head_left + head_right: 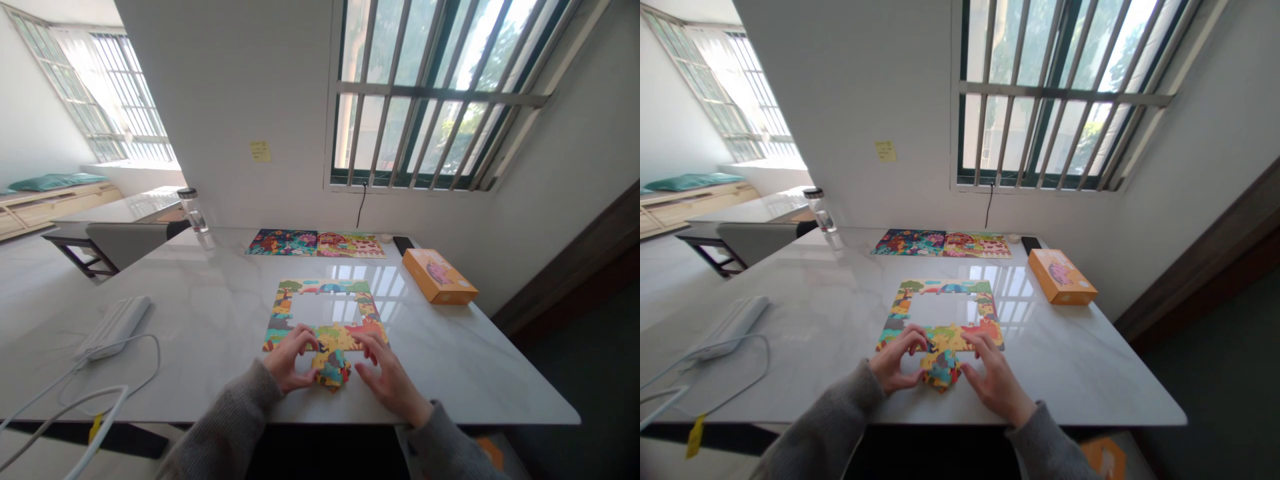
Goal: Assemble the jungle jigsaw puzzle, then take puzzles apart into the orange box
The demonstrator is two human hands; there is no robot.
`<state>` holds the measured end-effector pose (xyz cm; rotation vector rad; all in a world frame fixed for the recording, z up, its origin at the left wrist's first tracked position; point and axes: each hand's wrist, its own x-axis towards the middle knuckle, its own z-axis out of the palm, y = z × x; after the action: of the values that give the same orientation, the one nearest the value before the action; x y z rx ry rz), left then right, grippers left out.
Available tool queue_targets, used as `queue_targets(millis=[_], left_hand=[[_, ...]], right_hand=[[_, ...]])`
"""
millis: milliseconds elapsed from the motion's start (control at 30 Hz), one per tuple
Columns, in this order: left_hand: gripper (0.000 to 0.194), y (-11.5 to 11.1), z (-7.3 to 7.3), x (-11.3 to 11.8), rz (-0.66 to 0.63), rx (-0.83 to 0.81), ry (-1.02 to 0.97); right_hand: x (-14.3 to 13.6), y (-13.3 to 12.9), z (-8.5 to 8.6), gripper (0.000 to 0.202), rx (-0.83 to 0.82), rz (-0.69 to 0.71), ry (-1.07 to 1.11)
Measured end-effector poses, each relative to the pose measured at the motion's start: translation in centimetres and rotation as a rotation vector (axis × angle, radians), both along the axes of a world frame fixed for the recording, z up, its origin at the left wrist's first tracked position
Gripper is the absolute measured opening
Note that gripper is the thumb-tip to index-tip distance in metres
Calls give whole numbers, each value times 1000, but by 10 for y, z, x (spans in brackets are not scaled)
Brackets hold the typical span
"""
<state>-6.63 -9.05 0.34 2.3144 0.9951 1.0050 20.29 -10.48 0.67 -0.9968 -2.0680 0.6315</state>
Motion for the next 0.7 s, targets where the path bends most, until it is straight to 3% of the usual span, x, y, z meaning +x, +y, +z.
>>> queue_targets(millis=[133,300,500,700], left_hand=[[29,19,16,2,101,133,-35],[26,54,27,12,170,267,-43],[23,83,12,21,287,347,-21],[25,80,-3,16,167,318,-4]], right_hand=[[-7,18,8,35,-98,-27,170],[-31,60,11,41,-207,18,361],[-58,108,9,37,-313,-9,538],[-52,122,0,30,-219,-89,517]])
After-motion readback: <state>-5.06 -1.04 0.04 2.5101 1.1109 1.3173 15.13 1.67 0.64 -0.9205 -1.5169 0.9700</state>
